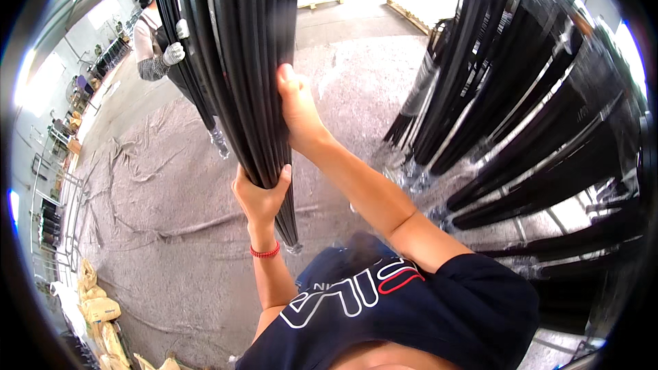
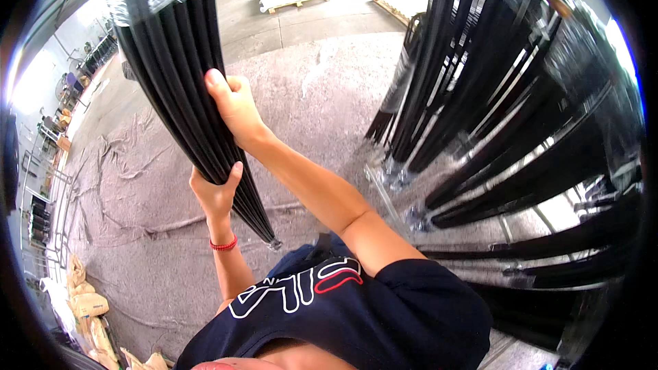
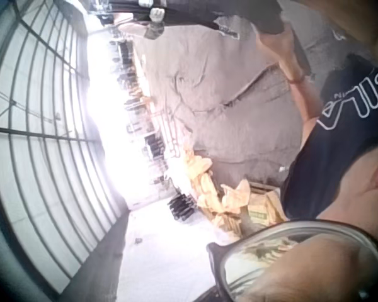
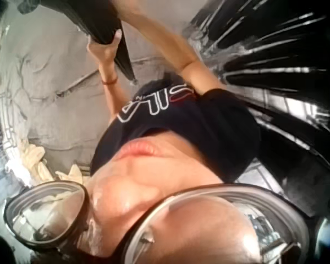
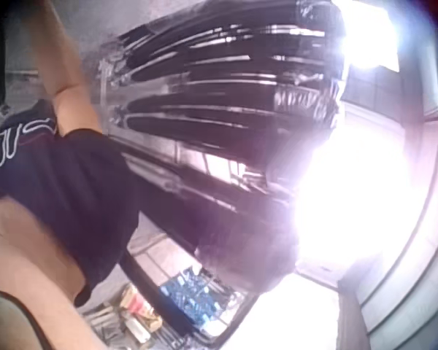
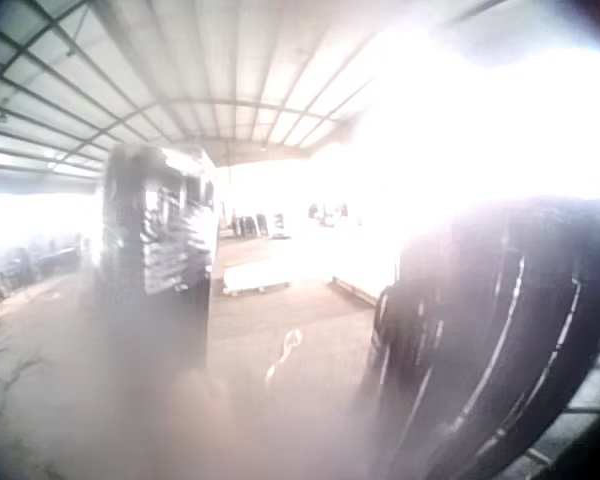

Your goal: The person handles long, black metal frames in a warehouse setting. They pick up bundles of frames, inspect them, and place them onto a metal rack. The person also moves a large, flat, wrapped object across the floor with assistance from a coworker.

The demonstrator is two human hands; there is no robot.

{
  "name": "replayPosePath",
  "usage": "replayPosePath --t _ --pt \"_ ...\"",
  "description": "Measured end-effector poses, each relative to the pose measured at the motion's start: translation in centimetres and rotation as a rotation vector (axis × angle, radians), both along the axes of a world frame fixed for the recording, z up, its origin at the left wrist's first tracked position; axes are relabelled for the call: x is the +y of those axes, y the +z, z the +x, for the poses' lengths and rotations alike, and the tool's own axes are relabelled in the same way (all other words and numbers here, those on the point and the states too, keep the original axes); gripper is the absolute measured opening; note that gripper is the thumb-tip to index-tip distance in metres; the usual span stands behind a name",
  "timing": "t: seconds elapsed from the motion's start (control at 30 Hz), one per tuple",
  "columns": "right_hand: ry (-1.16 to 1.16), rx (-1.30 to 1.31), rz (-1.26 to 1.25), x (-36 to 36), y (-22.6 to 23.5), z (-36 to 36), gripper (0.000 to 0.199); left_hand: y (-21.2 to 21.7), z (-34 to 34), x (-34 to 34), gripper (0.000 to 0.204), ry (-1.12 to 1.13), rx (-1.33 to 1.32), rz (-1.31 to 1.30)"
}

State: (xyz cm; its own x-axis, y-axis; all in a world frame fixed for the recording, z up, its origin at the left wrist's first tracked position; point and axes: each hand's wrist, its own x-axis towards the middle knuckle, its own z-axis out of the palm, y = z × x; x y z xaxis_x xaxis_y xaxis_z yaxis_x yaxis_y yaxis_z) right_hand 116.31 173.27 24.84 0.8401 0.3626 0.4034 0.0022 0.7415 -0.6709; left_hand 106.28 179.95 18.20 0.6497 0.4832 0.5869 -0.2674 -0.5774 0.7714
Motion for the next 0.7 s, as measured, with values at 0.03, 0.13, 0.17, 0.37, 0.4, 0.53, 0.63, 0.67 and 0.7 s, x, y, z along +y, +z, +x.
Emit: replayPosePath --t 0.03,0.13,0.17,0.37,0.4,0.53,0.63,0.67,0.7 --pt "-0.002 0.022 0.016 0.9 -0.4 3.8 0.047 -0.1 3.4 0.8 0.034 0.007 0.008 0.027" --pt "0.020 0.082 0.077 3.2 -0.6 14.0 0.051 -0.2 13.7 2.4 0.037 0.031 0.010 0.024" --pt "0.030 0.089 0.084 3.8 -0.1 17.2 0.051 0.3 17.1 2.9 0.036 0.040 -0.004 0.039" --pt "0.118 0.011 0.049 7.9 -2.2 38.2 0.055 -0.8 37.4 6.3 0.032 0.110 -0.002 0.060" --pt "0.138 -0.044 0.056 7.7 -1.2 40.1 0.053 -0.9 40.1 6.9 0.032 0.097 -0.055 0.049" --pt "0.205 -0.082 0.038 10.6 0.5 52.4 0.054 0.5 51.4 9.6 0.034 0.120 -0.084 0.065" --pt "0.522 0.054 0.022 12.6 -1.6 62.5 0.061 2.2 60.4 11.9 0.036 0.152 -0.084 0.092" --pt "0.451 -0.057 -0.223 13.7 -4.7 66.0 0.062 2.8 63.7 12.8 0.037 0.114 -0.088 0.088" --pt "0.501 0.016 -0.346 15.4 -9.3 69.1 0.063 3.2 67.2 13.3 0.037 0.132 -0.101 0.058"
